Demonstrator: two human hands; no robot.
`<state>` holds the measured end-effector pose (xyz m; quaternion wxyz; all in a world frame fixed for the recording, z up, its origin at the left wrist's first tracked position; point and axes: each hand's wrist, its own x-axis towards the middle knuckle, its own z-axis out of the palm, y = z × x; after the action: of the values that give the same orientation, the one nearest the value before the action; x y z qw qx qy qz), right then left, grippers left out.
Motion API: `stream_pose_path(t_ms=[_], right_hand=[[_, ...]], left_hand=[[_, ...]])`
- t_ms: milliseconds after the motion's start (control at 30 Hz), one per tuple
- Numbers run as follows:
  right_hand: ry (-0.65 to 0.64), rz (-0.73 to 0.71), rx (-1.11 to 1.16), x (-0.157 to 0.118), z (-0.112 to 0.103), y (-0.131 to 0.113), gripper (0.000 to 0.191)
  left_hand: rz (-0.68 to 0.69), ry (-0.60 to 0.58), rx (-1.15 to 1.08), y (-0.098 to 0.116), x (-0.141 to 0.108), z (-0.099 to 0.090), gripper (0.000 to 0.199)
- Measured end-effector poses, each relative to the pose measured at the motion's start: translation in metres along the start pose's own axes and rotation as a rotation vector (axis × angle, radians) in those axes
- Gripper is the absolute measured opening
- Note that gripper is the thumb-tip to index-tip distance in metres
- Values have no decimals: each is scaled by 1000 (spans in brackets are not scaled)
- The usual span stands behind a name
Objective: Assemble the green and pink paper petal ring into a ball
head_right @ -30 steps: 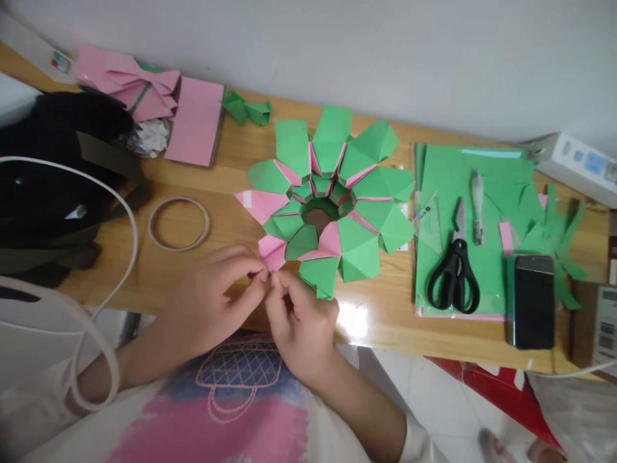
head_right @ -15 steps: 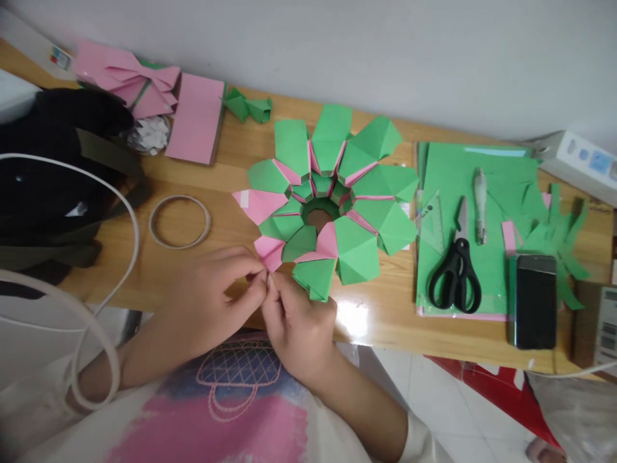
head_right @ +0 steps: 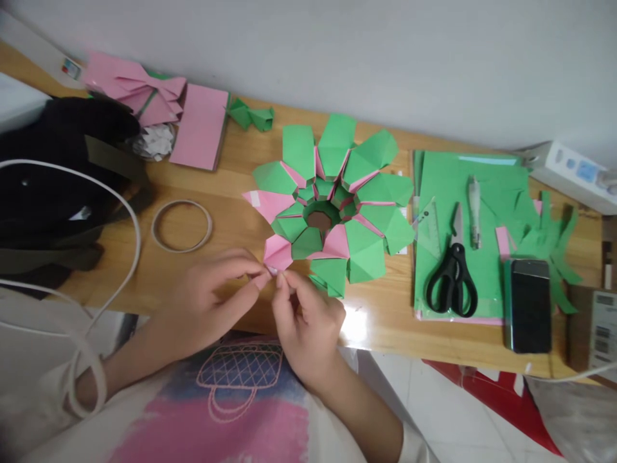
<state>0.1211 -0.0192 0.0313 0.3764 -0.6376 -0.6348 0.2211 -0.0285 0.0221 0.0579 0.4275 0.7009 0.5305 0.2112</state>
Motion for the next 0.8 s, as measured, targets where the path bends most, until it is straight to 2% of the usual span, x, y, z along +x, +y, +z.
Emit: stream_pose_path(t_ms=[200, 533, 800], right_hand=[[0, -105, -66, -1, 1, 3, 16], [9, -184, -70, 0, 3, 4, 18], [22, -131, -80, 1, 2, 1, 18]], left_hand=[[-109, -51, -2, 1, 3, 5, 19], [-123, -47, 138, 11, 5, 6, 22], [-104, 4, 190, 14, 6, 7, 24]])
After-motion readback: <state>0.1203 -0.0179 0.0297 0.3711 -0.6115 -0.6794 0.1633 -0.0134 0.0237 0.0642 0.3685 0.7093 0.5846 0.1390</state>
